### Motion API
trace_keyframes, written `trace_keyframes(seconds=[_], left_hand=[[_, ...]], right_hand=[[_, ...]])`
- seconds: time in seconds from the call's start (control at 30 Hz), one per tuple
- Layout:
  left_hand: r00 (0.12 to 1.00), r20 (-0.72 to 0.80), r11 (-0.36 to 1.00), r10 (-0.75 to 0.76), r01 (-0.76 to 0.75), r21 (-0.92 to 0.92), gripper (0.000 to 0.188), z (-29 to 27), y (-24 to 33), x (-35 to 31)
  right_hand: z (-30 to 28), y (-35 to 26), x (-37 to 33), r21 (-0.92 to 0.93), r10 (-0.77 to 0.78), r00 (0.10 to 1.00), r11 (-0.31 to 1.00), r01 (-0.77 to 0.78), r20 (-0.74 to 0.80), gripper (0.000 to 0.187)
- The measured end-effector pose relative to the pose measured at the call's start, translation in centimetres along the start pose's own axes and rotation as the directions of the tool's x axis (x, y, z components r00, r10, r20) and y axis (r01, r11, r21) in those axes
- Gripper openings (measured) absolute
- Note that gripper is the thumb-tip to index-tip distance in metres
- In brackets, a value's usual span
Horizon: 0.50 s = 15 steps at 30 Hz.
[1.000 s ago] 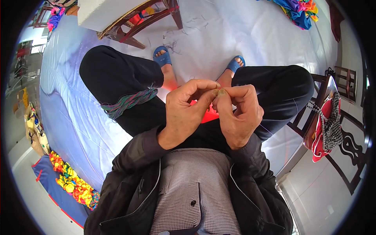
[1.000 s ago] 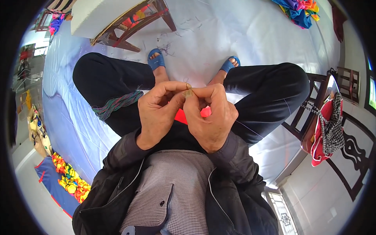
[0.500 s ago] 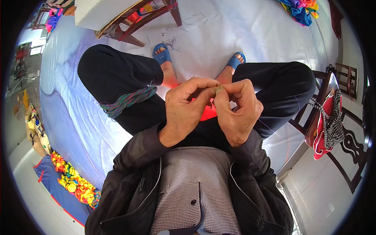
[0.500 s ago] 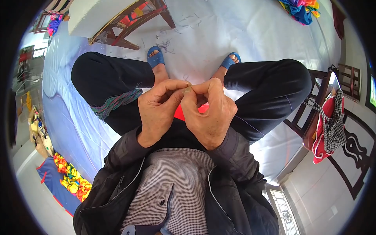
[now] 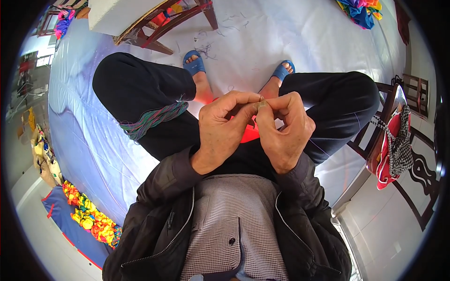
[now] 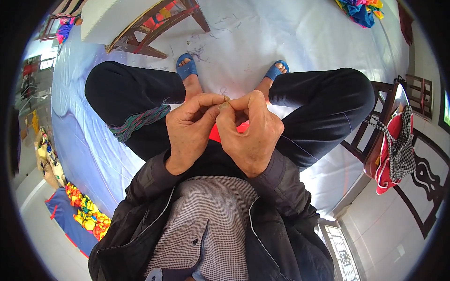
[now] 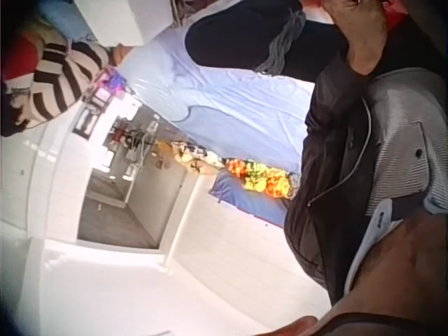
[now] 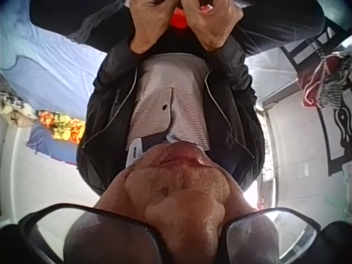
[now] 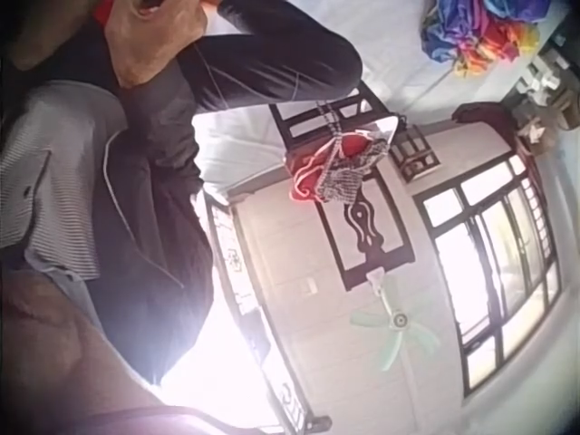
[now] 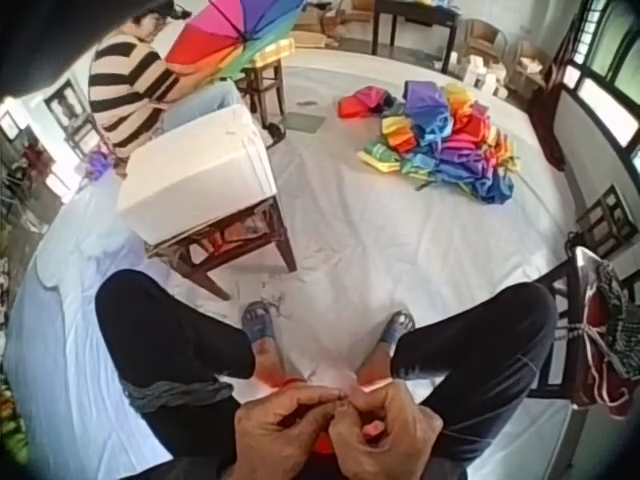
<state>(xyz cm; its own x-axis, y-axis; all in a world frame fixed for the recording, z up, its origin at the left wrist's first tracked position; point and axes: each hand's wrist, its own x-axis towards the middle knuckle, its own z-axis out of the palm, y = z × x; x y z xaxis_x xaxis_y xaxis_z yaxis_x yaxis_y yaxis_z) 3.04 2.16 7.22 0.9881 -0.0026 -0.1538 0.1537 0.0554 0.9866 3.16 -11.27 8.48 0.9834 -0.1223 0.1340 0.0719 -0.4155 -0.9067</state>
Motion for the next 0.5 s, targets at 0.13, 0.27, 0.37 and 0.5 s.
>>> trace_keyframes(seconds=[0.13, 0.27, 0.37, 0.5], left_hand=[[1.000, -0.008, 1.000, -0.005, 0.005, -0.015, 0.018, -0.41, -0.08, -0.19], [0.999, -0.022, 1.000, 0.029, -0.029, 0.009, 0.015, -0.20, -0.22, -0.04], [0.999, -0.020, 1.000, 0.029, -0.030, -0.005, 0.015, -0.10, -0.15, 0.04], [0.999, -0.010, 0.999, 0.038, -0.038, 0.004, 0.015, -0.17, 0.00, 0.00]], right_hand=[[0.41, -0.09, -0.15, 0.011, -0.004, 1.000, 1.000, 0.004, 0.001, 0.013], [0.33, -0.17, -0.04, 0.016, 0.002, 1.000, 1.000, -0.002, -0.001, 0.013], [0.23, -0.29, 0.08, 0.019, 0.003, 1.000, 1.000, -0.003, 0.002, 0.013], [0.47, -0.20, 0.05, 0.023, 0.014, 1.000, 1.000, -0.013, -0.014, 0.016]])
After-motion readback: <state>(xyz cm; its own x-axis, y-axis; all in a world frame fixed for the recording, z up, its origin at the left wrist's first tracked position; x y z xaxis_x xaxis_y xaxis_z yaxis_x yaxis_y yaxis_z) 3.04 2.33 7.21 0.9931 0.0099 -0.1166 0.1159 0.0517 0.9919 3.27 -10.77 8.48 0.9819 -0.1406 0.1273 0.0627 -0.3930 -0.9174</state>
